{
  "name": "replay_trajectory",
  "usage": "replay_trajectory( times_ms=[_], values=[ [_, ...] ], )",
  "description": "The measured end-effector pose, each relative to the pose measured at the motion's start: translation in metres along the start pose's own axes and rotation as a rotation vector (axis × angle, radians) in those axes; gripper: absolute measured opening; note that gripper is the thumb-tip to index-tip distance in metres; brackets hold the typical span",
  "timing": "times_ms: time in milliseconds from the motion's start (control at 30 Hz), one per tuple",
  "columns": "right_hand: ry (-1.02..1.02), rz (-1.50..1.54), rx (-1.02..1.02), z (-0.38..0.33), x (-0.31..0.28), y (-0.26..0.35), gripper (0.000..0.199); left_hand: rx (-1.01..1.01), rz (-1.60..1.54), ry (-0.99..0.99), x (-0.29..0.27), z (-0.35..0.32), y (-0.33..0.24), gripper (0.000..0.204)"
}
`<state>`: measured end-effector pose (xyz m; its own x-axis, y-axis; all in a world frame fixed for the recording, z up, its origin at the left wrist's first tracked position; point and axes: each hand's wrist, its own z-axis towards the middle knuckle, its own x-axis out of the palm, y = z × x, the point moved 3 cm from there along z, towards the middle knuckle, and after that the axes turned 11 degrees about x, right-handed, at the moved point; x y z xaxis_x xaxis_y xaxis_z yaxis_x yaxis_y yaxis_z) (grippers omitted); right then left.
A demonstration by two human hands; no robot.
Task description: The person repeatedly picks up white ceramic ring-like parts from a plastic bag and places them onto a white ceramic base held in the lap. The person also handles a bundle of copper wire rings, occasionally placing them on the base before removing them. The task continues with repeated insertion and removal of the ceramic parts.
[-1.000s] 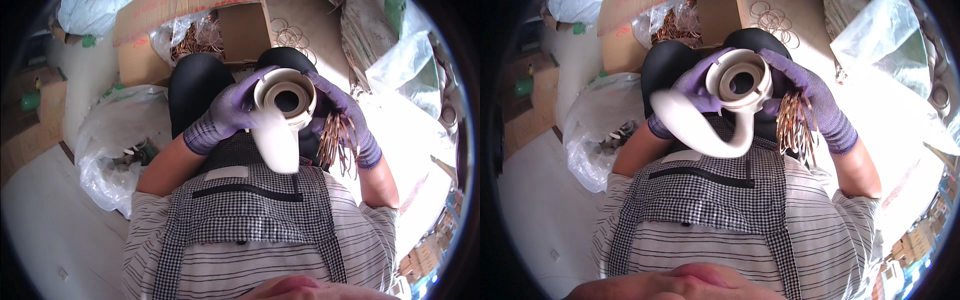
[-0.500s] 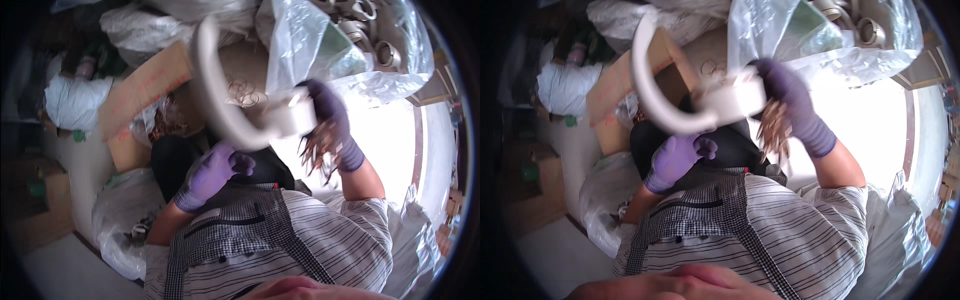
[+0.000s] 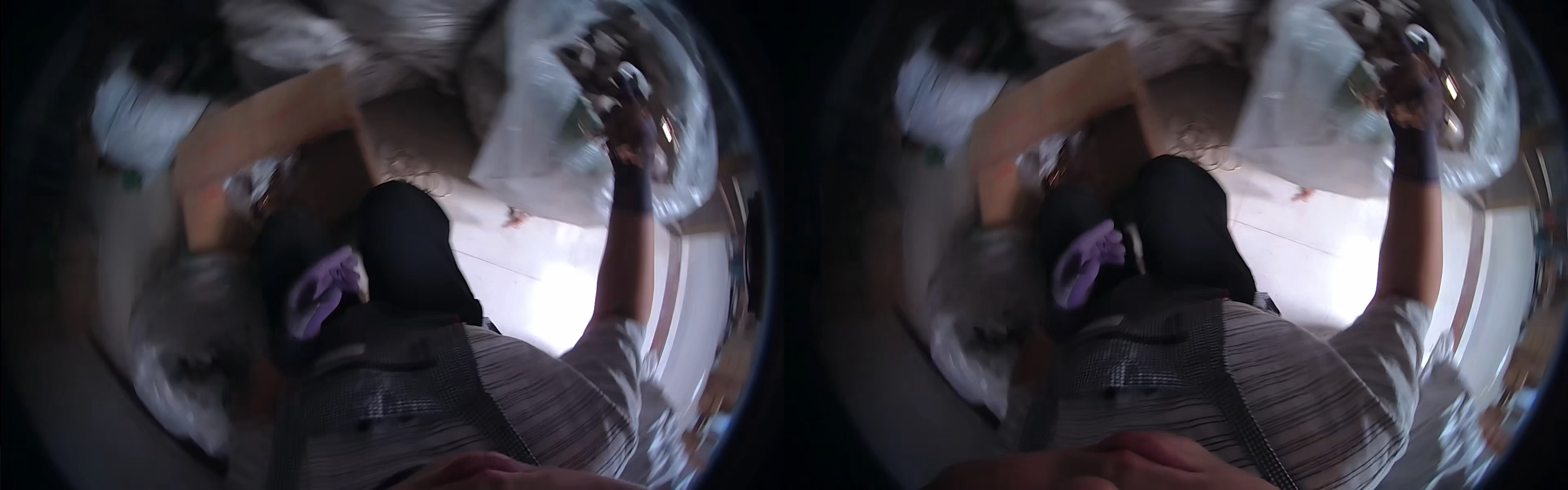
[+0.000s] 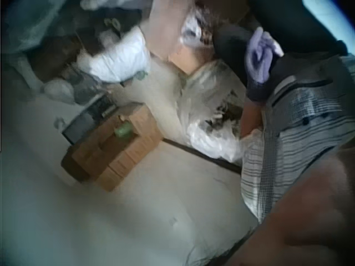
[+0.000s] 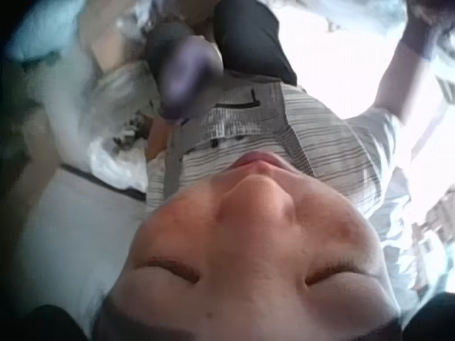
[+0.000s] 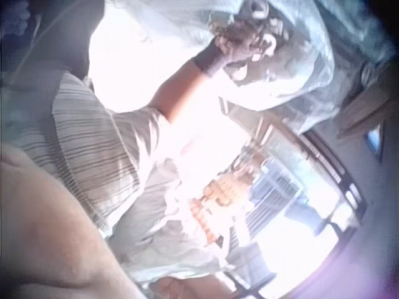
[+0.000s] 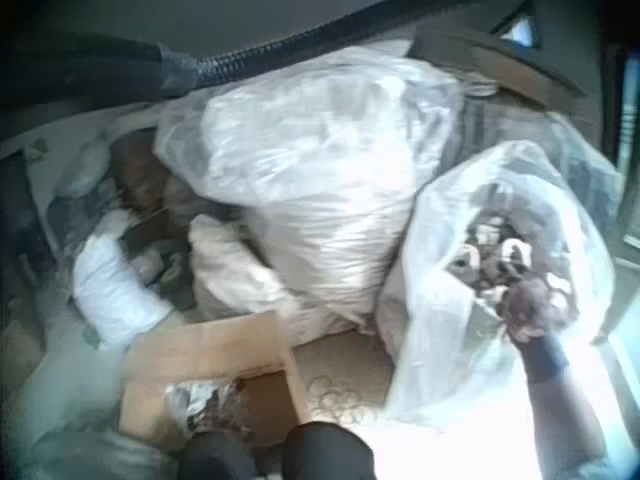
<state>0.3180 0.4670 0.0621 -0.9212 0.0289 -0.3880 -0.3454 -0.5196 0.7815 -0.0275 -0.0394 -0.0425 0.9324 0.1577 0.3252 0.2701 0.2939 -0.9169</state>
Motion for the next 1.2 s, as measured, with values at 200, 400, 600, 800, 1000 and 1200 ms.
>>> replay_trajectory(
  times_ms=[200, 400, 600, 800, 1000, 1200],
  values=[
    [0.451, 0.362, 0.343, -0.149, 0.050, -0.013, 0.048, 0.137, 1.211, -0.488, -0.087, -0.070, -0.043, 0.026],
    [1.197, 1.070, 0.615, -0.220, 0.164, 0.079, 0.045, -0.692, 1.730, -0.796, -0.218, -0.307, -0.016, 0.028],
    [0.987, 0.396, 0.576, -0.221, 0.202, 0.075, 0.039, -0.948, 1.185, -1.158, -0.269, -0.386, 0.046, 0.030],
    [0.946, 0.178, 0.581, -0.225, 0.199, 0.080, 0.032, -0.962, 0.997, -1.088, -0.311, -0.304, 0.134, 0.041],
    [0.885, 0.065, 0.616, -0.223, 0.170, 0.085, 0.026, -1.054, 0.964, -1.176, -0.349, -0.295, 0.155, 0.053],
    [0.919, 0.096, 0.645, -0.230, 0.178, 0.088, 0.021, -0.978, 1.009, -1.310, -0.323, -0.384, 0.090, 0.066]
  ],
)
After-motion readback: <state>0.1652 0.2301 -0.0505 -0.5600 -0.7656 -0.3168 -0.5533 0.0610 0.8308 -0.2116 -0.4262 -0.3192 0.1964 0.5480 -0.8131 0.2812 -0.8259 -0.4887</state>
